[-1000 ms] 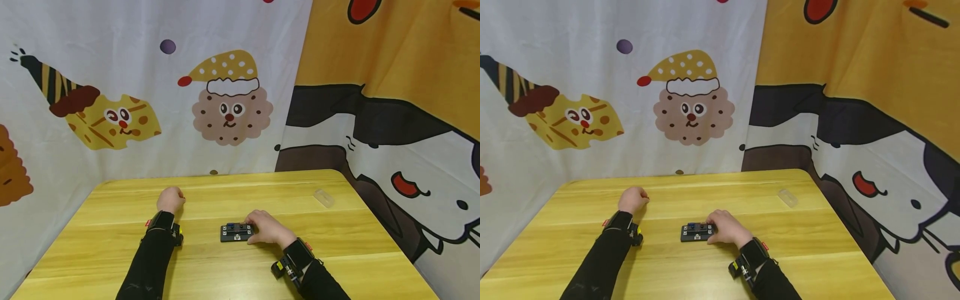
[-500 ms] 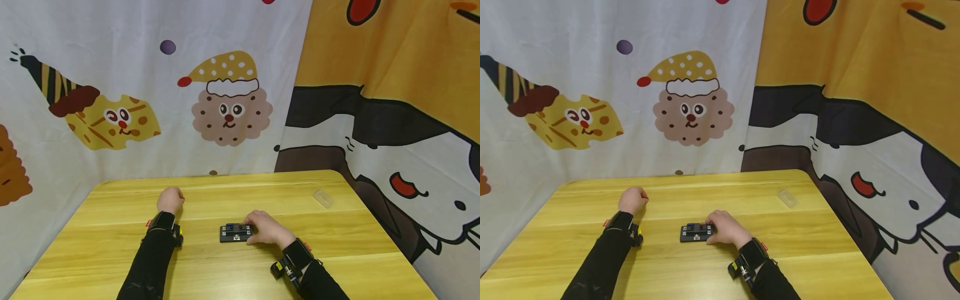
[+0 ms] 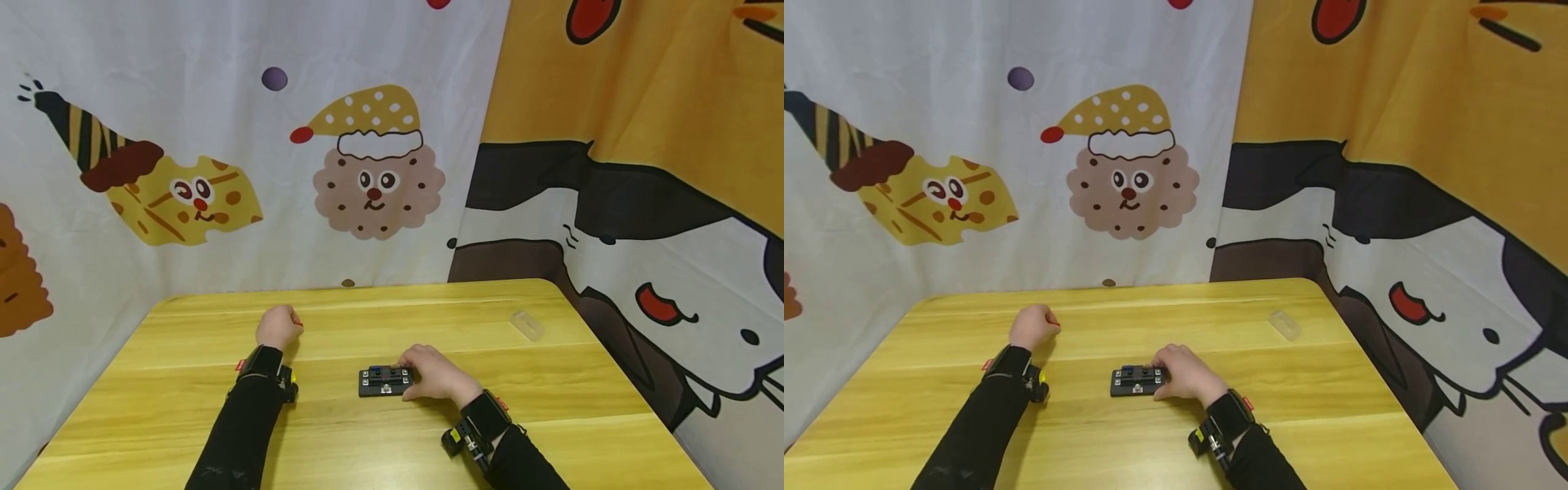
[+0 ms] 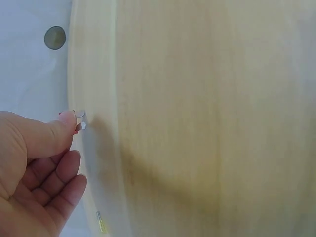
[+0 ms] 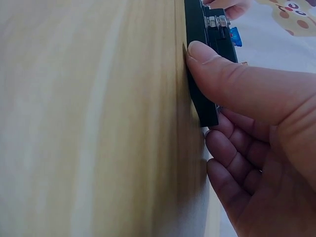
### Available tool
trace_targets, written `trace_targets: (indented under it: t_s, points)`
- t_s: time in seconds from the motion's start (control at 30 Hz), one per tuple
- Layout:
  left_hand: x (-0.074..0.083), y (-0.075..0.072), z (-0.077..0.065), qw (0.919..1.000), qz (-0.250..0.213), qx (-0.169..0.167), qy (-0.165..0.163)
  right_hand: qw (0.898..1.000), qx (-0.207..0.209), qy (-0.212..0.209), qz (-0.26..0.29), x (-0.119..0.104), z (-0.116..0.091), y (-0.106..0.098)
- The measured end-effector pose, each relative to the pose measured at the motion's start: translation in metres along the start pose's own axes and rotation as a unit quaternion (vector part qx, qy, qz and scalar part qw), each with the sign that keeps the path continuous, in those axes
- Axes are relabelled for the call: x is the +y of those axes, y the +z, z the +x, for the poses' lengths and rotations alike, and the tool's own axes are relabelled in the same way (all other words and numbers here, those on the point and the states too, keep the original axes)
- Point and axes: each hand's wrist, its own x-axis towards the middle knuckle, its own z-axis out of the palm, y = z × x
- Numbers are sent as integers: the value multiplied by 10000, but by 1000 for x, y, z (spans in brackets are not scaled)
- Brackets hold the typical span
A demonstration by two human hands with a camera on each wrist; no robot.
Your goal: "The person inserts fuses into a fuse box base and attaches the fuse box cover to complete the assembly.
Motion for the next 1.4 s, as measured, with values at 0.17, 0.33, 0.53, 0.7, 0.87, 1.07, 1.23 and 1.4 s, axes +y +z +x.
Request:
trace_targets:
  t_s: [0.17,0.33,0.53,0.7,0.87,1.07,1.23,1.4]
  points:
    - [0,-2,-2,9998,-119,97,162,10000,0,-17,-27,1,0,1]
    - [4,-4,-5,9990,-244,115,344,10000,-6,10,-84,2,0,1]
    - [14,-9,-10,9969,-318,89,719,10000,5,21,-79,4,0,2]
    - [22,-11,-15,9927,-310,193,1154,10000,26,-5,-86,4,0,2]
    - [34,-12,-19,9908,-389,174,1286,10000,10,21,-42,4,0,3]
    - [50,-13,-28,9884,-572,72,1404,10000,10,29,-17,3,1,2]
    - [64,-13,-36,9866,-631,26,1507,10000,29,9,-45,3,1,2]
    - [77,-13,-44,9861,-655,-1,1529,10000,31,-26,-44,3,1,1]
